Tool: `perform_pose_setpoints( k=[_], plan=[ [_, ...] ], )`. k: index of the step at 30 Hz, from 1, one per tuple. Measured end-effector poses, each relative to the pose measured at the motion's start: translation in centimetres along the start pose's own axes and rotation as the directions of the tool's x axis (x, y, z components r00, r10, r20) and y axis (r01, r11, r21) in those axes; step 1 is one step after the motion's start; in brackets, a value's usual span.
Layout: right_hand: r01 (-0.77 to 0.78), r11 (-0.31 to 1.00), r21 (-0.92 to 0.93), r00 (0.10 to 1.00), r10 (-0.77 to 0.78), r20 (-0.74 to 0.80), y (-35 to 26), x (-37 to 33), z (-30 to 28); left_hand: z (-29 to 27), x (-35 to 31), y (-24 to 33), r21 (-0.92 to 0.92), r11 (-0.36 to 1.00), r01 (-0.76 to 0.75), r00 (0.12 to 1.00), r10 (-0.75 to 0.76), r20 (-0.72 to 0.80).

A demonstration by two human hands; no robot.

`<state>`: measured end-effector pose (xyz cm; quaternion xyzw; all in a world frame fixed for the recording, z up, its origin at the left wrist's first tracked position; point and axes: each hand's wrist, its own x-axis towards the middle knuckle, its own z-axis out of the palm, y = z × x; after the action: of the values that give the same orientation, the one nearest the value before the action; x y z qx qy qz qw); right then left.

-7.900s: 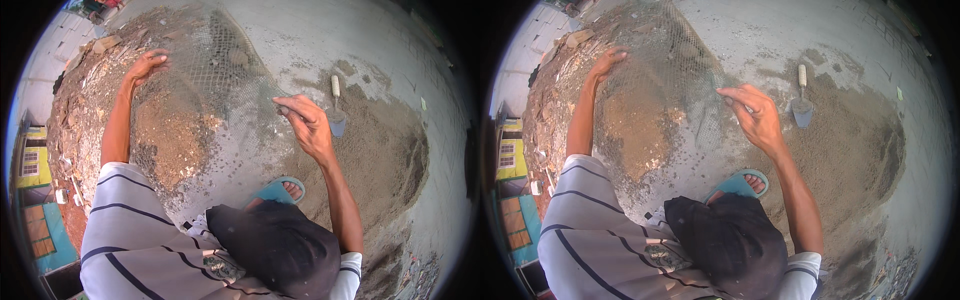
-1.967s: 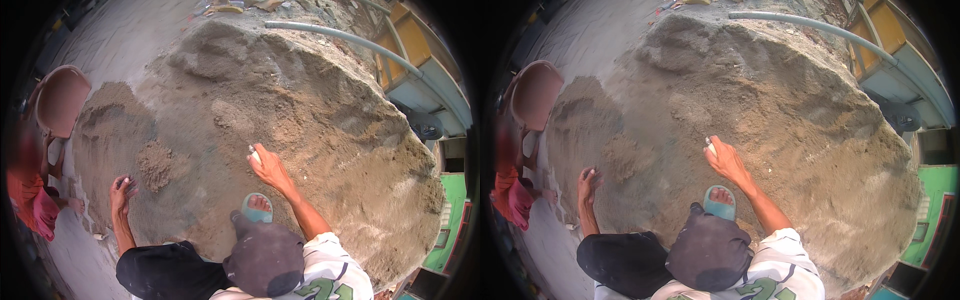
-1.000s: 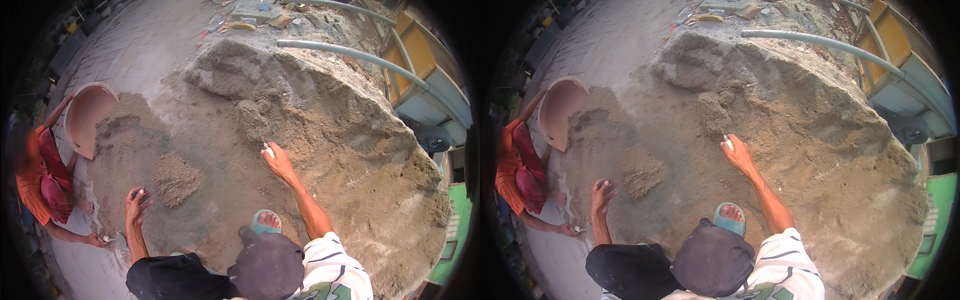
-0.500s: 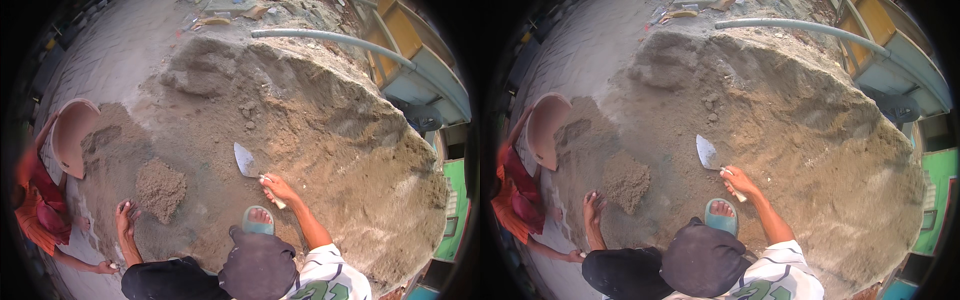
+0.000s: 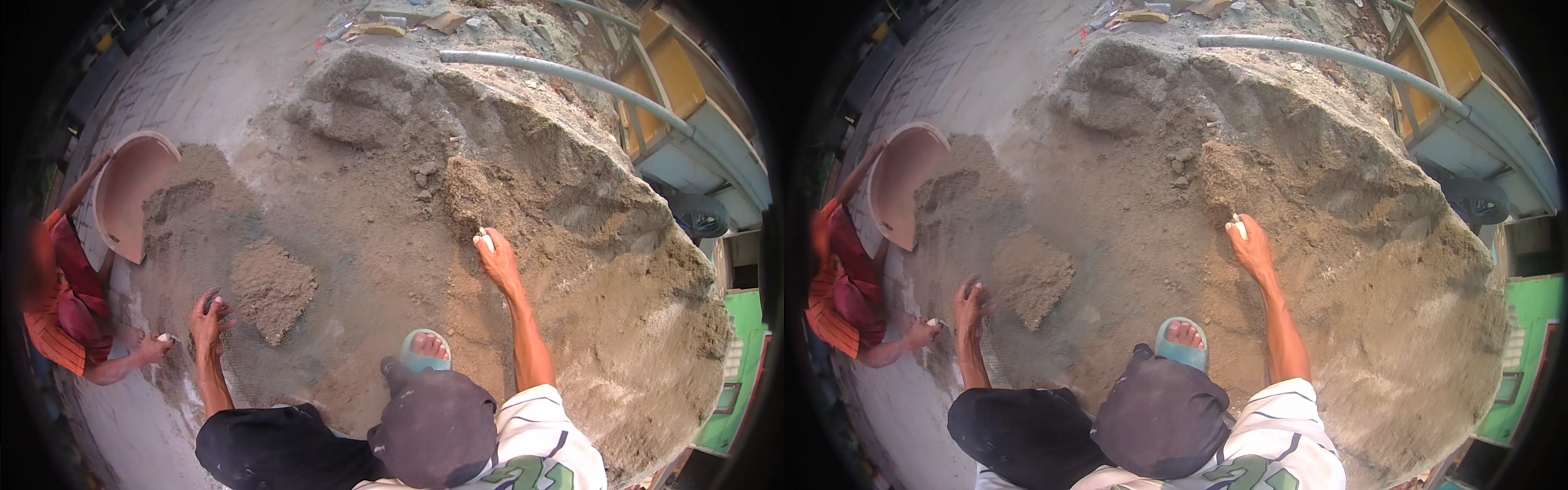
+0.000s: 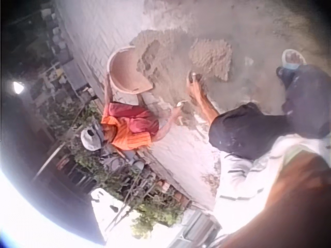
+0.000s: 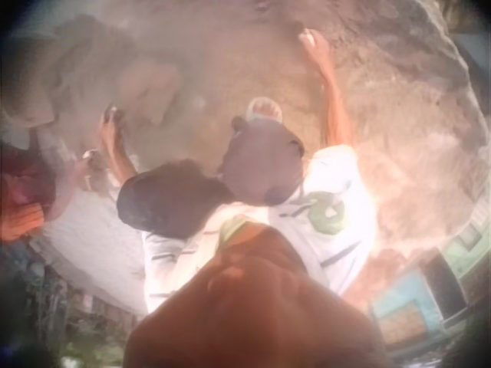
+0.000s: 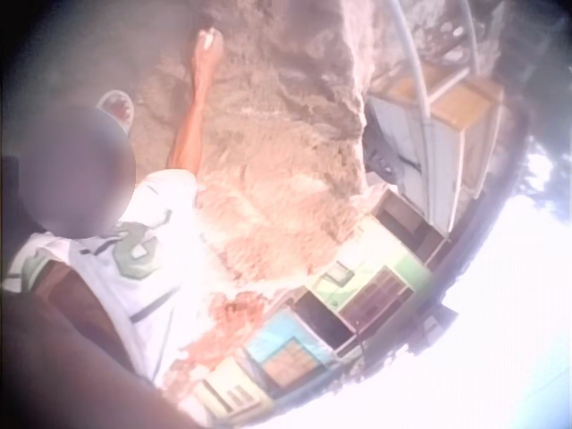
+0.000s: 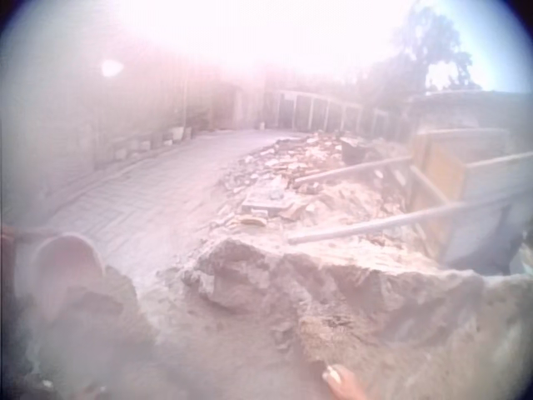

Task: The person scoops sand from a large pile using a trowel and pours it into a sieve held by another person. The second person shakes the sieve to separate the sand, while the recorder occasionally uses the trowel to spread the sifted material on the ground.

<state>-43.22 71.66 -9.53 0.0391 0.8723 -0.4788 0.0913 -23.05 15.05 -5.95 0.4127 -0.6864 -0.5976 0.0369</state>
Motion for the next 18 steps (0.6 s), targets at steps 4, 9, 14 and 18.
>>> perform_pose_setpoints(
  k=[4, 9, 14, 18],
  plan=[
    [0.211, 0.975, -0.075, 0.973, -0.202, 0.11, -7.9, -4.2, 4.5, 1.1, -0.4, 0.3, 0.005, 0.999, -0.032, 0.999, 0.031, 0.023],
    [0.461, 0.883, -0.09, 0.861, -0.42, 0.288, -11.3, -8.4, 11.7, 2.0, -0.3, -0.1, -0.003, 0.999, -0.033, 0.999, 0.033, 0.028],
    [-0.377, 0.84, 0.391, 0.84, 0.132, 0.527, -5.4, -12.0, 9.0, 1.2, -0.2, -1.8, -0.051, 0.998, 0.028, 0.999, -0.03, -0.04],
    [-0.64, 0.617, 0.459, 0.768, 0.49, 0.413, 6.0, -15.6, 0.9, 0.5, 0.5, -2.2, -0.041, 0.999, 0.015, 0.998, -0.018, -0.059]
  ],
)
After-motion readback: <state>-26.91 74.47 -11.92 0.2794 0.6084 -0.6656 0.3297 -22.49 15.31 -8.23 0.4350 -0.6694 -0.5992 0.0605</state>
